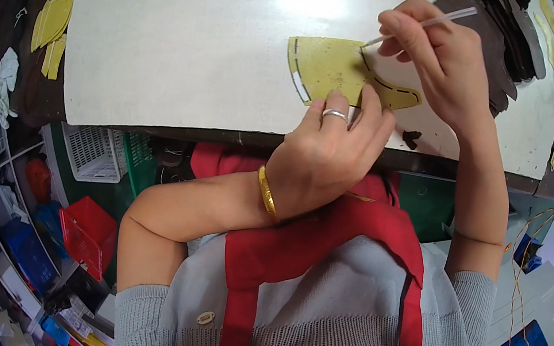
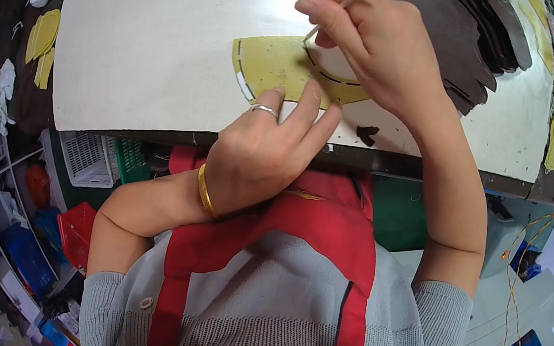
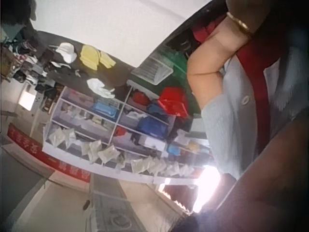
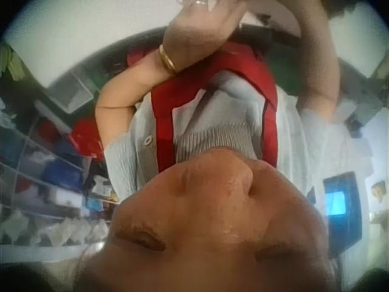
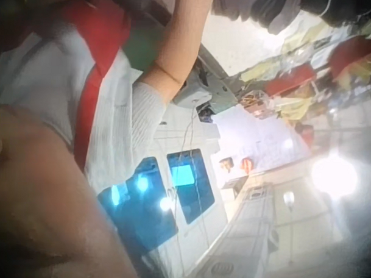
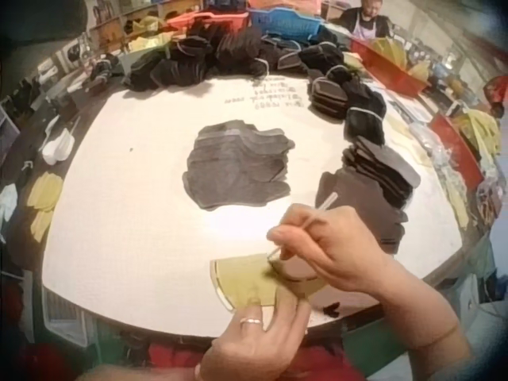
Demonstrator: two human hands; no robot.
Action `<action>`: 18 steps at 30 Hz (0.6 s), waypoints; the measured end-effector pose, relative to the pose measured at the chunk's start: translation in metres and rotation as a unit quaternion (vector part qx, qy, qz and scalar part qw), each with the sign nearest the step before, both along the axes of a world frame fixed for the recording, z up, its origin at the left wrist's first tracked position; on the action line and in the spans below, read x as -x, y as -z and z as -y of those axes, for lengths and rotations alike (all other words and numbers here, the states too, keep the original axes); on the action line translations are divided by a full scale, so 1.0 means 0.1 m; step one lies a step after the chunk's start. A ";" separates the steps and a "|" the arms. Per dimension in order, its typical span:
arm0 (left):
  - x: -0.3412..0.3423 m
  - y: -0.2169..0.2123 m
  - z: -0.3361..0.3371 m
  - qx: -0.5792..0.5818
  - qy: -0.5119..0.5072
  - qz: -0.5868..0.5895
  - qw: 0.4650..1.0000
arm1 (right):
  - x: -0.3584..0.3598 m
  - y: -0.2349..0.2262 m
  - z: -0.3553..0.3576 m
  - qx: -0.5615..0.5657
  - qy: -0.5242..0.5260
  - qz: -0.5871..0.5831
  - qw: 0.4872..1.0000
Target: The person marks leather pieces by tracing around a template with a stylus, gathers the marked pieces into a stack, and secures the bundle with a rubber band.
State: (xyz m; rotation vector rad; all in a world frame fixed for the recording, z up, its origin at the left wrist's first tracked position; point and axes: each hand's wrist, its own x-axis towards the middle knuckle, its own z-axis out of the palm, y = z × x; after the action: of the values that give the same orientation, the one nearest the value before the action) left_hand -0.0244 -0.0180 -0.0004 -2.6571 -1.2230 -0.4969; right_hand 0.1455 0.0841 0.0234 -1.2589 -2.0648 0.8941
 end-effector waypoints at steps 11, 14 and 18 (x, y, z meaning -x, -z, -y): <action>-0.02 -0.01 -0.05 0.046 0.006 -0.012 0.999 | -0.46 -0.05 0.38 -0.172 -0.033 0.174 0.969; -0.04 -0.06 -0.06 0.048 0.008 -0.034 0.998 | -0.62 -0.09 0.46 -0.071 0.025 0.183 0.980; -0.04 -0.06 -0.11 0.027 0.006 -0.025 0.999 | -0.40 -0.09 0.31 -0.008 0.054 -0.036 0.998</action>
State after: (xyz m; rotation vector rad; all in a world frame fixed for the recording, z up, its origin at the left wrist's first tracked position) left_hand -0.0203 -0.0070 0.0058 -2.7063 -1.2237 -0.4009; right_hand 0.1855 0.0534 0.0327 -1.2976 -1.9253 0.8609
